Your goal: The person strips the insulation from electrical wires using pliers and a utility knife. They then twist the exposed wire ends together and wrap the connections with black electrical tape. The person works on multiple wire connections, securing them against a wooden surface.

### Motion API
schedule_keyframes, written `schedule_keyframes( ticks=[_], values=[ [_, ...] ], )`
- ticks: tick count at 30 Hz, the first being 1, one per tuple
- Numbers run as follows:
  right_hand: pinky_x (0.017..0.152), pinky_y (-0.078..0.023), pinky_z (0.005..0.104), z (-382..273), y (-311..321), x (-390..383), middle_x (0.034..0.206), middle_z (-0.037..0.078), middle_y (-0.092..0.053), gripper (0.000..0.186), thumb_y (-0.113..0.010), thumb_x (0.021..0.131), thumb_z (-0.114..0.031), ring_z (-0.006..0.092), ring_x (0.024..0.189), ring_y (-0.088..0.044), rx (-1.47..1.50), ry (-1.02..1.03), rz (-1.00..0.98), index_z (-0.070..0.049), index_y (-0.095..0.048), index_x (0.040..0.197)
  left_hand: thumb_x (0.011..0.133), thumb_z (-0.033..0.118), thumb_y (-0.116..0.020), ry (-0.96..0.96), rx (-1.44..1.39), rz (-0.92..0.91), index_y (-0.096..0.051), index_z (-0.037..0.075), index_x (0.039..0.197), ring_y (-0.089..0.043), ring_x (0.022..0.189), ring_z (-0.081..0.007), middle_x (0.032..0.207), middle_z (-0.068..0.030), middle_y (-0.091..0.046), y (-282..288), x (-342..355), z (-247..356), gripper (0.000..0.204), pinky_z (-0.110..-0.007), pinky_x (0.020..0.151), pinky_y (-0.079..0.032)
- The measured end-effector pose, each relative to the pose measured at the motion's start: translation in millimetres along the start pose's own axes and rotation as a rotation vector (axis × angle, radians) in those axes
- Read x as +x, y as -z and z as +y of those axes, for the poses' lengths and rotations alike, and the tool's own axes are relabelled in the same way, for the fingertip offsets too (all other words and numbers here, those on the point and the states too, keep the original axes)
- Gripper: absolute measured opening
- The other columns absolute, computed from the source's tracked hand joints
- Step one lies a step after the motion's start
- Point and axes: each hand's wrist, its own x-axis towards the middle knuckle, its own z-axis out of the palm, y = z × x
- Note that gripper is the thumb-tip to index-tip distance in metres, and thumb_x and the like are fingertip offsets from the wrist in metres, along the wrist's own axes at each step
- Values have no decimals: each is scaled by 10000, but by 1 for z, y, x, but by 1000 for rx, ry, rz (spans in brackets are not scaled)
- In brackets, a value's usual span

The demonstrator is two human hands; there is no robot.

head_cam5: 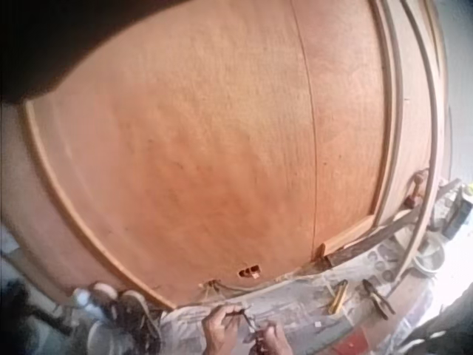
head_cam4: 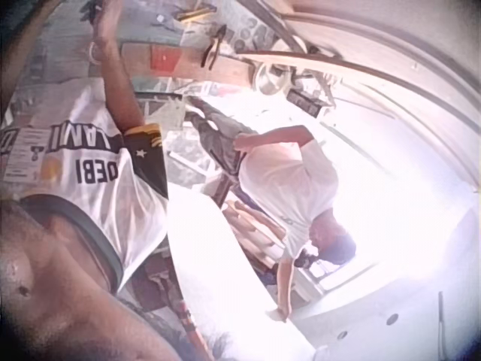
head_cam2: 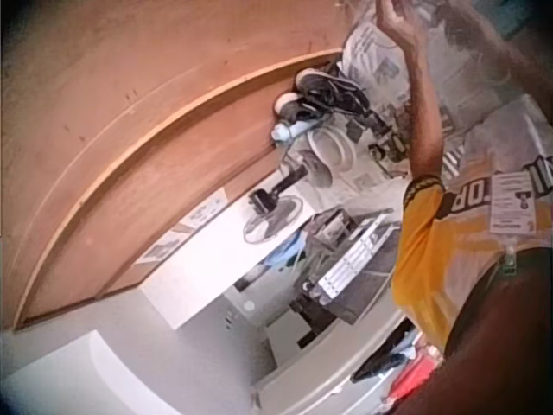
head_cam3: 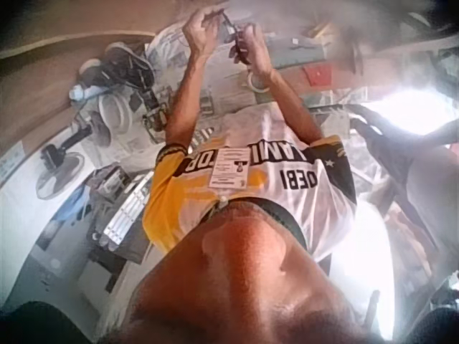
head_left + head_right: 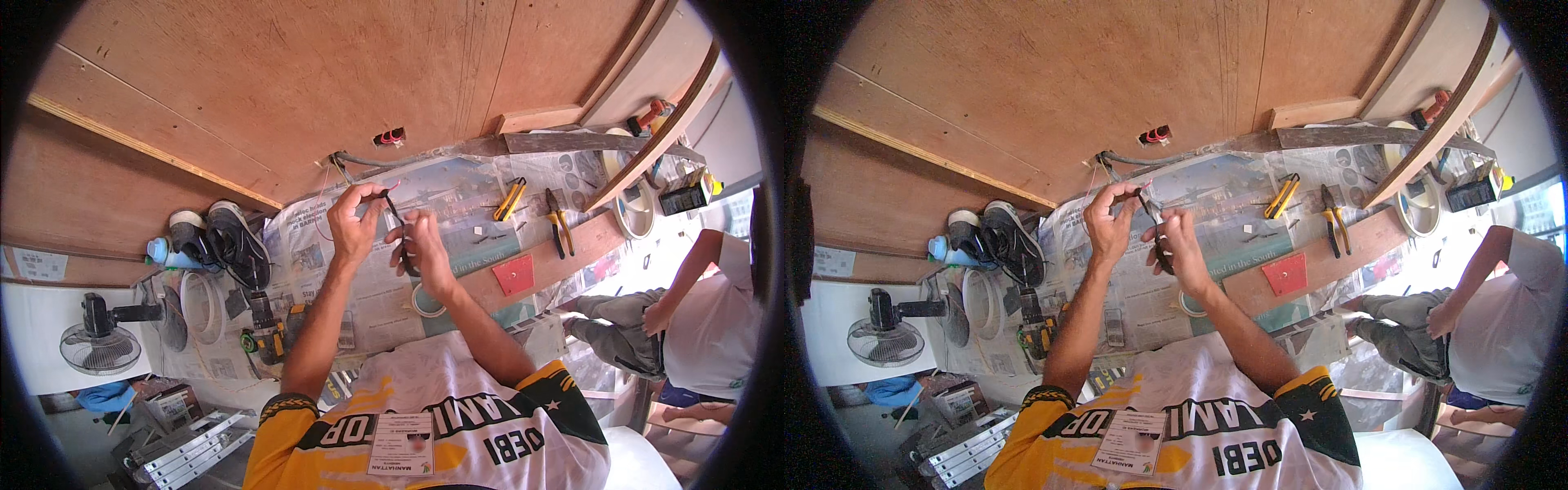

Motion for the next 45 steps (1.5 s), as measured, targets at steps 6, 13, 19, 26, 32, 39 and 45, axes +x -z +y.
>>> schedule_keyframes(
  ticks=[6, 13, 19, 26, 32, 39, 45],
  values=[
    [675, -526, 326, 1, 11, 12, 1003, 22, -653, 412, -523, 1098, -510, 159, 778, -609, 385, -288, -278, -119, -651, 1107, 915, -7, -778, -30, -20, -40, -731, -10, 1078, -758, 908, -173, 1021, -85, -771, 10, -4, -14, 170, -325, 833, -590],
    [547, -470, 266, -1, -3, -8, 821, -22, -647, 192, -702, 1051, -271, 94, 662, -585, -7, -97, -43, -100, -673, 967, 898, -25, -777, -105, 180, -78, -726, -2, 1054, -770, 870, -195, 981, -100, -769, 20, -1, -1, 165, -322, 783, -597],
    [589, -494, 351, 10, 37, 28, 850, 95, -707, 129, -713, 1006, -151, 226, 681, -654, -785, 402, 96, -31, -669, 989, 862, 14, -818, -136, 203, -226, -703, -3, 1015, -739, 771, -248, 929, -107, -739, 36, 14, 16, 192, -375, 687, -578],
    [677, -544, 447, -43, 35, 125, 957, 156, -705, 74, -698, 951, -61, 376, 806, -708, -1037, 839, -112, -45, -680, 1022, 884, 9, -785, -214, 169, -375, -702, -13, 993, -721, 804, -257, 934, -132, -728, 37, 14, 7, 139, -371, 715, -562],
    [668, -600, 411, -82, 8, 91, 1054, 93, -694, 302, -680, 838, 41, 293, 866, -728, -1389, 1031, -155, -123, -723, 1087, 858, 14, -803, -156, 231, -360, -665, 6, 978, -709, 847, -293, 911, -130, -700, 41, 13, 2, 183, -401, 714, -557],
    [643, -616, 385, -57, 23, 36, 1150, 65, -657, 398, -734, 728, -12, 252, 859, -742, -1356, 1126, -188, -174, -682, 1088, 913, -21, -751, 123, 140, -277, -726, 56, 1167, -729, 775, -232, 981, -120, -737, 32, 10, 13, 266, -357, 690, -581],
    [775, -583, 372, -21, 23, 8, 1169, 188, -665, 396, -682, 1015, -231, 260, 880, -720, -424, 346, -186, -34, -513, 1315, 910, -49, -725, -76, 99, -215, -729, 69, 1211, -733, 774, -214, 1061, -107, -760, 29, 14, 14, 323, -348, 693, -582]
  ],
)
